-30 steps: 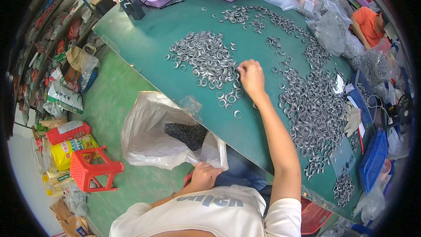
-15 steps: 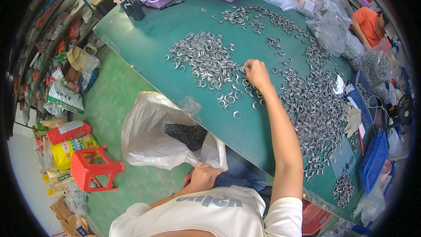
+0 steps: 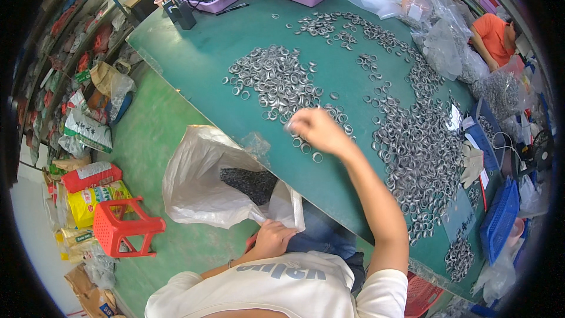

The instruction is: The person sorts small metal rings on a green table by hand, placing selected items into a white bag, and later writes on a small card using a pen.

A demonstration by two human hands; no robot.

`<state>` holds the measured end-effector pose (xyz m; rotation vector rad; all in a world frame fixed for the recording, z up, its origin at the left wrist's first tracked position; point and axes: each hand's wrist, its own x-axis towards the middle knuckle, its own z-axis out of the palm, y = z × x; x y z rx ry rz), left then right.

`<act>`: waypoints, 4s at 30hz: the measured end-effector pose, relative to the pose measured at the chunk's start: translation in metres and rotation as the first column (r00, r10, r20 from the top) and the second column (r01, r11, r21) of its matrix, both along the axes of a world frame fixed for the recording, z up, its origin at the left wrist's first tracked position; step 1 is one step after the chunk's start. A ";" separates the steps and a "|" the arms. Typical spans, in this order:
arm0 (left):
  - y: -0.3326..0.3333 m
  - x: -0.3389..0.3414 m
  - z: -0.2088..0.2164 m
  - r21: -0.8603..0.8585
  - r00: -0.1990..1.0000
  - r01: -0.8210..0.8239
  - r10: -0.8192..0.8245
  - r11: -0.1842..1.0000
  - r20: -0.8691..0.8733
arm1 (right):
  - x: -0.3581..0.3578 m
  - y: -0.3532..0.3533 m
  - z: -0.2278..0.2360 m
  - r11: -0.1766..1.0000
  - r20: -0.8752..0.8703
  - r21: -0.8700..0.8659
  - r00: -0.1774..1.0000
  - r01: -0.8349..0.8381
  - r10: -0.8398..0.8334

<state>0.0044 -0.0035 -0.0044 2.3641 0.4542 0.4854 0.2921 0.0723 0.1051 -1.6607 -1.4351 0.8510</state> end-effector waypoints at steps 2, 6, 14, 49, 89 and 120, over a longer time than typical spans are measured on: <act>0.001 0.004 0.002 0.003 1.000 0.022 -0.022 1.000 0.003 | -0.027 -0.007 -0.011 0.992 -0.088 0.059 0.989 -0.112 0.116; 0.000 0.001 -0.002 0.007 1.000 0.020 -0.020 1.000 0.012 | -0.047 -0.011 -0.005 0.970 -0.040 -0.039 0.971 -0.238 0.237; -0.002 0.001 0.001 -0.002 1.000 0.025 -0.025 1.000 -0.012 | 0.084 -0.005 -0.060 0.808 0.419 0.329 0.691 0.489 -0.589; 0.000 0.002 0.002 -0.034 1.000 0.010 -0.010 0.999 0.008 | 0.084 0.030 -0.052 0.846 0.252 0.186 0.808 0.499 -0.532; 0.000 0.003 0.003 -0.009 0.998 -0.005 0.005 1.000 0.062 | 0.066 -0.006 -0.046 0.869 0.288 0.255 0.825 0.423 -0.486; -0.001 0.003 0.002 -0.009 0.999 0.016 -0.016 1.000 0.041 | 0.030 -0.036 -0.042 0.886 0.659 0.331 0.591 0.326 -0.464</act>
